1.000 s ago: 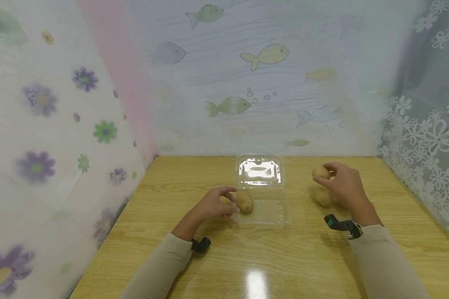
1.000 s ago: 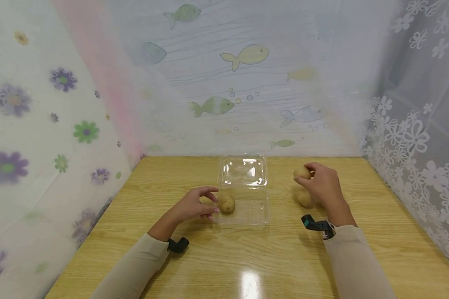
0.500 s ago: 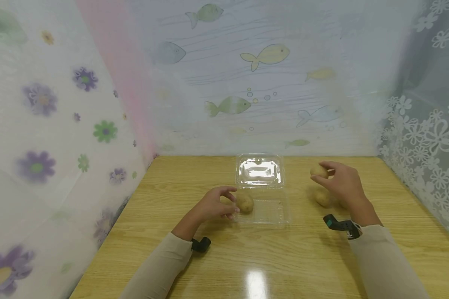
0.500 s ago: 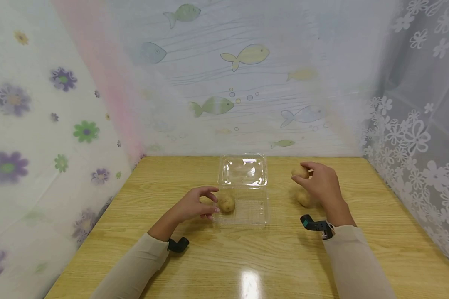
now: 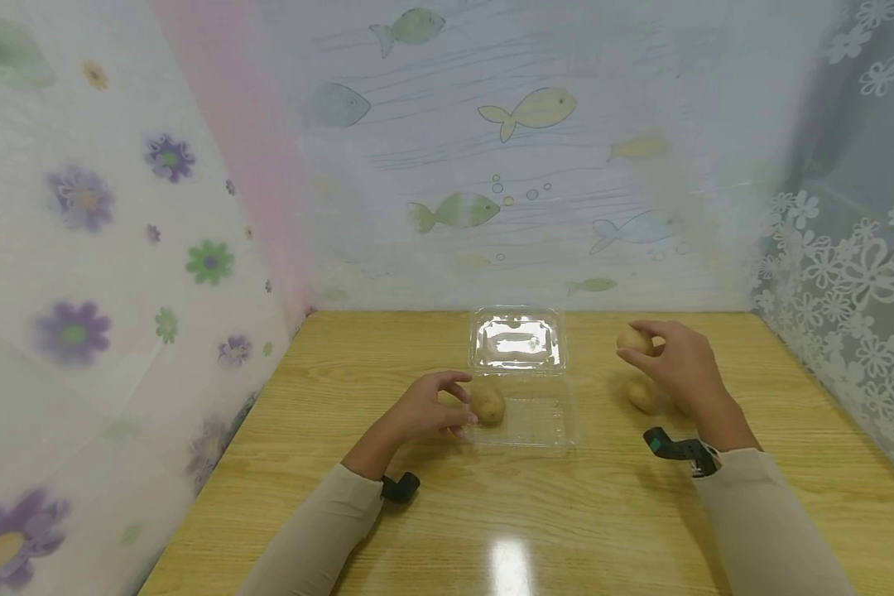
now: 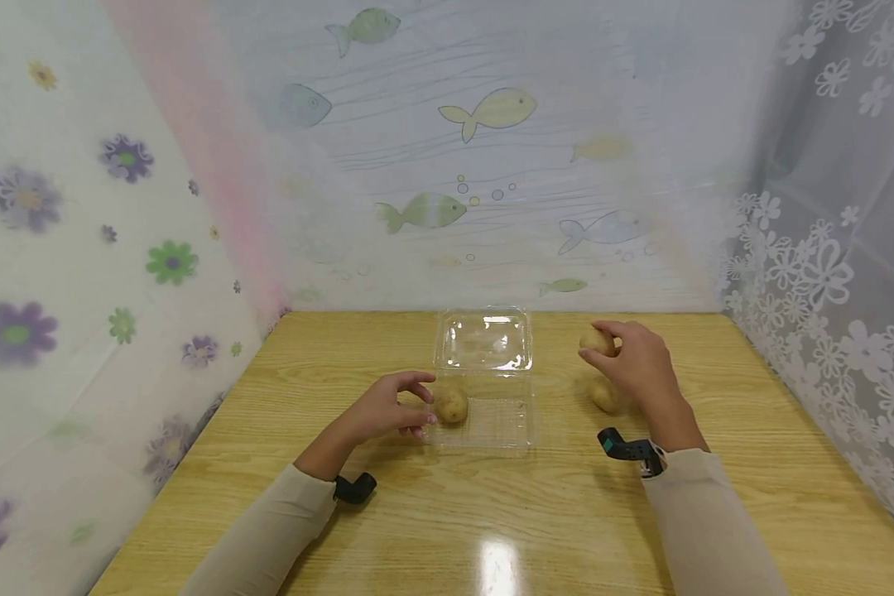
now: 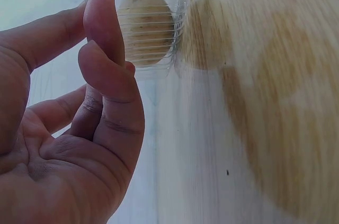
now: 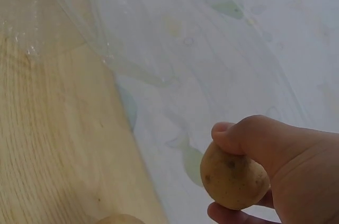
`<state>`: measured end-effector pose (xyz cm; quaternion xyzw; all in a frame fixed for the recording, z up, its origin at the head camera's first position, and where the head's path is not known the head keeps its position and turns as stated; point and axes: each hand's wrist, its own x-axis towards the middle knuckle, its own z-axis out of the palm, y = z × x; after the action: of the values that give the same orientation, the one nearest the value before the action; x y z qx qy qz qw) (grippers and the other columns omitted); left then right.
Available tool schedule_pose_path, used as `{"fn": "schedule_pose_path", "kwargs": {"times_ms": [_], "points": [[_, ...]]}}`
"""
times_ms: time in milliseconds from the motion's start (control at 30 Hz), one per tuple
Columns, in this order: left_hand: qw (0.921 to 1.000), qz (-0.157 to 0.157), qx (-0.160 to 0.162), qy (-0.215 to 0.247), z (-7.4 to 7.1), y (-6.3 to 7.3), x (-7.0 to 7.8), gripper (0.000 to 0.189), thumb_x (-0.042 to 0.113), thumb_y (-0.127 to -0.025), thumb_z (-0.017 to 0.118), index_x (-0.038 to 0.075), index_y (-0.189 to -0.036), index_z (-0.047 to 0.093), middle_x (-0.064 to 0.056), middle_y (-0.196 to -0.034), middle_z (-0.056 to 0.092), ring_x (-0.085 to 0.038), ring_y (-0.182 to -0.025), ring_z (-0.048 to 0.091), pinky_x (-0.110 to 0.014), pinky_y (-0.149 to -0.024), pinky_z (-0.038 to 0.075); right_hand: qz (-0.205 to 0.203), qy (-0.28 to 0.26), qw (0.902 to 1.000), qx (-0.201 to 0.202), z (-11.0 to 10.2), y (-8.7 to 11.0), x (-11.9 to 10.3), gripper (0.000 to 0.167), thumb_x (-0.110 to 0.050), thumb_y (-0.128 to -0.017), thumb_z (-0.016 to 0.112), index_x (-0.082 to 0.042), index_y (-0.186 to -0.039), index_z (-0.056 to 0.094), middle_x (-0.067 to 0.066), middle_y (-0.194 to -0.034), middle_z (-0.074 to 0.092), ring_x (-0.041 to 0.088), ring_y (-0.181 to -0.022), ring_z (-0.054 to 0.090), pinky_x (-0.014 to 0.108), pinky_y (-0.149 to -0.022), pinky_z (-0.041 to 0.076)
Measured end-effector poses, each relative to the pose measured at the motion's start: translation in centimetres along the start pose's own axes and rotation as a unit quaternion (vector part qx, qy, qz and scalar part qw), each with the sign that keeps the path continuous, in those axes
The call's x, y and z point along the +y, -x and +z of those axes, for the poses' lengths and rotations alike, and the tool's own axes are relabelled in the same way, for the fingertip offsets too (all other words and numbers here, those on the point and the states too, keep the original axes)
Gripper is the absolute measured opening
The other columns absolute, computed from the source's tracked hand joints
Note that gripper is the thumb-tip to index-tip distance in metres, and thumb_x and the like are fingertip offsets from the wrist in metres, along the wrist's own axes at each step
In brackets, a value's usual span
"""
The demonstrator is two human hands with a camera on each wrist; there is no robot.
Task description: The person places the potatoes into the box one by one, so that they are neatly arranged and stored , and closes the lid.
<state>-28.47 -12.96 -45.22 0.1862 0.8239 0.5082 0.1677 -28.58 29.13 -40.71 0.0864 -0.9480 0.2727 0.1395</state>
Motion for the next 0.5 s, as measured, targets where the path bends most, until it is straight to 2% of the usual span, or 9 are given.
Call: {"fn": "schedule_pose_path", "kwargs": {"times_ms": [200, 500], "points": [[1.0000, -0.003, 0.001, 0.003, 0.03, -0.06, -0.08, 0.073, 0.022, -0.088, 0.085, 0.015, -0.152, 0.051, -0.009, -0.124, 0.064, -0.023, -0.071, 0.076, -0.037, -0.064, 0.060, -0.008, -0.003, 1.0000, 0.003, 0.05, -0.07, -0.03, 0.059, -0.043, -0.098, 0.072, -0.010, -0.145, 0.060, 0.029, -0.138, 0.058, 0.042, -0.101, 0.073, 0.057, -0.076, 0.059], [1.0000, -0.004, 0.001, 0.002, 0.07, -0.03, -0.05, 0.073, 0.021, -0.088, 0.086, 0.014, -0.152, 0.051, -0.009, -0.124, 0.064, -0.024, -0.071, 0.076, -0.036, -0.063, 0.059, 0.016, -0.017, 0.9997, -0.004, 0.09, -0.11, -0.23, 0.064, -0.048, -0.097, 0.072, -0.008, -0.145, 0.059, 0.029, -0.135, 0.062, 0.040, -0.101, 0.073, 0.041, -0.065, 0.060]]}}
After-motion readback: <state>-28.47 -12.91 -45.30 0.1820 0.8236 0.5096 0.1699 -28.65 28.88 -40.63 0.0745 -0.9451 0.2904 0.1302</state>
